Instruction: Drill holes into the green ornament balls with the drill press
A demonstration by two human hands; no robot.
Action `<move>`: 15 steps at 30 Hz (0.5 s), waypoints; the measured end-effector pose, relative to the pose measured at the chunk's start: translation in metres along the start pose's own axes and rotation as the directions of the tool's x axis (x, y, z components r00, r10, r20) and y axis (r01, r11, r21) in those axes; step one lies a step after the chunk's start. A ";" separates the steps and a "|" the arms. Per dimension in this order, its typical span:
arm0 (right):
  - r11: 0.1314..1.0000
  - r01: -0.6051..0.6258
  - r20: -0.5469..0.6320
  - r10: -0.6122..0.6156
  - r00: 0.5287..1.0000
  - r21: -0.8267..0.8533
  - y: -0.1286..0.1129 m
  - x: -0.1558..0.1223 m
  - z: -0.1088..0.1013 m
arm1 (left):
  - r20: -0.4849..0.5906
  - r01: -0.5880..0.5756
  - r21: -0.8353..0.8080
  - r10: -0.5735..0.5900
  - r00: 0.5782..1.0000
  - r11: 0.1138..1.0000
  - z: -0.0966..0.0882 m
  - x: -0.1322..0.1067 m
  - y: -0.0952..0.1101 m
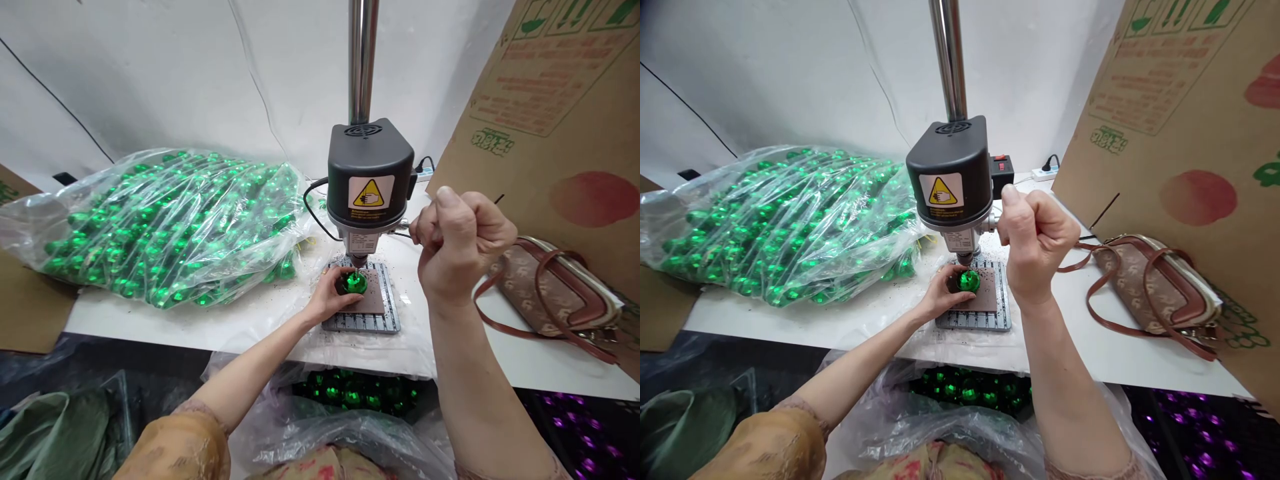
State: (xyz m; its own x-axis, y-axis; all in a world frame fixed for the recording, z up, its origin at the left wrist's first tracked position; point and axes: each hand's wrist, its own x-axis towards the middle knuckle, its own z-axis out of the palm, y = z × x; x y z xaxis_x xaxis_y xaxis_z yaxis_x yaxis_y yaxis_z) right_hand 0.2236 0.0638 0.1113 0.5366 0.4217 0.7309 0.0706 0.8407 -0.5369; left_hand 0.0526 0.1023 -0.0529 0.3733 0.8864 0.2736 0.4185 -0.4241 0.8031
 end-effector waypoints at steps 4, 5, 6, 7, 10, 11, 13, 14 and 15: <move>1.000 0.010 0.013 -0.010 1.000 -0.019 0.000 0.000 0.000 | -0.009 -0.031 -0.093 0.031 0.999 0.995 0.010 -0.004 0.001; 0.999 0.013 0.017 -0.012 1.000 -0.030 -0.001 0.000 0.000 | 0.003 -0.012 -0.147 0.012 1.000 0.989 0.012 -0.005 0.000; 0.999 0.016 0.020 -0.015 1.000 -0.044 -0.001 0.000 0.000 | 0.017 0.013 -0.196 -0.010 1.000 0.981 0.014 -0.006 -0.001; 0.998 0.017 0.020 -0.016 1.000 -0.056 -0.001 0.000 0.000 | 0.030 0.036 -0.234 -0.030 0.999 0.972 0.016 -0.007 -0.003; 0.999 0.010 0.019 -0.009 1.000 -0.036 -0.002 -0.003 -0.002 | 0.051 0.055 -0.281 -0.043 0.998 0.958 0.018 -0.008 -0.007; 1.000 0.014 0.024 -0.013 1.000 -0.013 -0.002 -0.004 -0.002 | 0.051 0.053 -0.278 -0.040 0.998 0.959 0.018 -0.008 -0.008; 0.999 0.045 0.036 -0.046 0.998 0.031 -0.002 -0.008 -0.004 | 0.050 0.046 -0.262 -0.035 0.998 0.964 0.018 -0.008 -0.011; 0.997 0.066 0.043 -0.068 0.997 0.046 -0.001 -0.010 -0.004 | 0.050 0.045 -0.255 -0.033 0.998 0.966 0.018 -0.008 -0.012; 0.995 0.086 0.047 -0.088 0.995 0.056 0.000 -0.011 -0.005 | 0.051 0.044 -0.252 -0.032 0.998 0.967 0.018 -0.008 -0.012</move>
State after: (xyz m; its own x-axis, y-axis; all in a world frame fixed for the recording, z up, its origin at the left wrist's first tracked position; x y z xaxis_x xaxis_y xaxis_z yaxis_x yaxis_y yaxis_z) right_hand 0.2219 0.0571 0.1008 0.4878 0.3614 0.7946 0.0687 0.8915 -0.4477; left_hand 0.0597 0.0973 -0.0747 0.4015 0.8891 0.2200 0.2123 -0.3239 0.9220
